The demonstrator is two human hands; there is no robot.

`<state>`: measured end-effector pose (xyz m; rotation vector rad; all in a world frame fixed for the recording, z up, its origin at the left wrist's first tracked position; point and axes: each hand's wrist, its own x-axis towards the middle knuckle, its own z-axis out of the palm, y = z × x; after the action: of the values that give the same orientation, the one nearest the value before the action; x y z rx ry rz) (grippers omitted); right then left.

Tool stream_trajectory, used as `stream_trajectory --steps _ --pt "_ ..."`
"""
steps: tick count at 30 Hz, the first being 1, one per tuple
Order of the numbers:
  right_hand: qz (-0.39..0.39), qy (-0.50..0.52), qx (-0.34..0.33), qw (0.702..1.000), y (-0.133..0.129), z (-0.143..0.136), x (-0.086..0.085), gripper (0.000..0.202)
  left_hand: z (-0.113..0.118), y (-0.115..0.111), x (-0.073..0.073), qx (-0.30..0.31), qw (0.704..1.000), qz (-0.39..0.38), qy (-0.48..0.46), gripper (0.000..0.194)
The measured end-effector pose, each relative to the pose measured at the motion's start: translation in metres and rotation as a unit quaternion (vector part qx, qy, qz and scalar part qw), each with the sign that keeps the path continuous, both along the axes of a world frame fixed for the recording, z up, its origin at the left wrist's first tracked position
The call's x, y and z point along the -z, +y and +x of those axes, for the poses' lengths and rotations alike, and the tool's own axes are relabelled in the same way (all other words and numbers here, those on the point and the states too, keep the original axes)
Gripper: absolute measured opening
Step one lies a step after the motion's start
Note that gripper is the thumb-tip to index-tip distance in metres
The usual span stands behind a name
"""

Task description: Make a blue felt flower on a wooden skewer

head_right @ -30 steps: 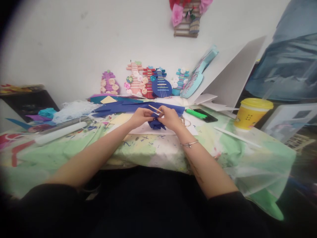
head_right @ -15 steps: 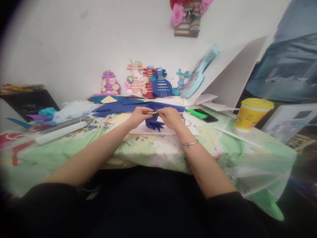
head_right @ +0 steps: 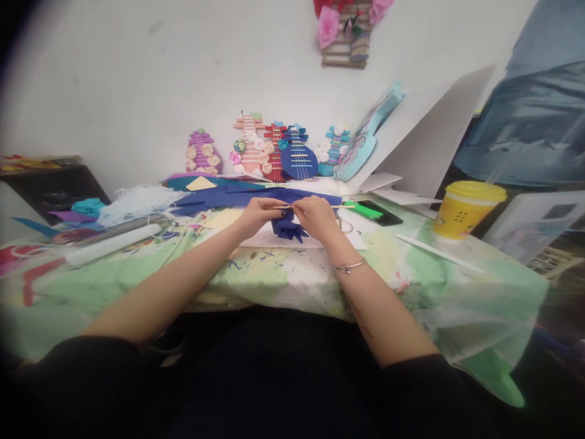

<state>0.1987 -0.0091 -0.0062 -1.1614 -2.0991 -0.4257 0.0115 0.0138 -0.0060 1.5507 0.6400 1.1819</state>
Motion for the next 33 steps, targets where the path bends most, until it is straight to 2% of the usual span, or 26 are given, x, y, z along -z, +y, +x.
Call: stream_trajectory --steps 4,10,15,20,28,33 --pt "0.01 -0.003 -0.015 1.0 0.001 -0.0007 0.0013 0.029 0.0007 -0.0035 -0.0025 -0.005 0.999 -0.021 -0.027 0.039" --pt "0.026 -0.017 -0.026 0.999 0.0022 -0.002 0.0029 0.03 -0.0003 -0.0027 -0.0016 -0.078 0.997 -0.003 0.008 0.037" --pt "0.019 -0.014 -0.014 1.0 -0.0004 -0.0022 0.0007 0.03 -0.0013 -0.0048 -0.0023 -0.083 0.994 0.044 0.055 0.039" --pt "0.024 -0.012 -0.007 1.0 -0.0033 -0.0025 -0.0013 0.03 -0.002 -0.0047 -0.0027 -0.066 0.993 0.074 0.062 0.044" --pt "0.017 0.009 -0.015 1.0 -0.0074 -0.0036 -0.0028 0.028 -0.0013 -0.0031 -0.0018 -0.068 0.992 0.093 0.053 0.036" --pt "0.005 0.021 -0.014 1.0 -0.0065 -0.004 -0.003 0.026 0.0005 -0.0075 -0.0034 -0.092 0.986 0.115 0.072 0.03"
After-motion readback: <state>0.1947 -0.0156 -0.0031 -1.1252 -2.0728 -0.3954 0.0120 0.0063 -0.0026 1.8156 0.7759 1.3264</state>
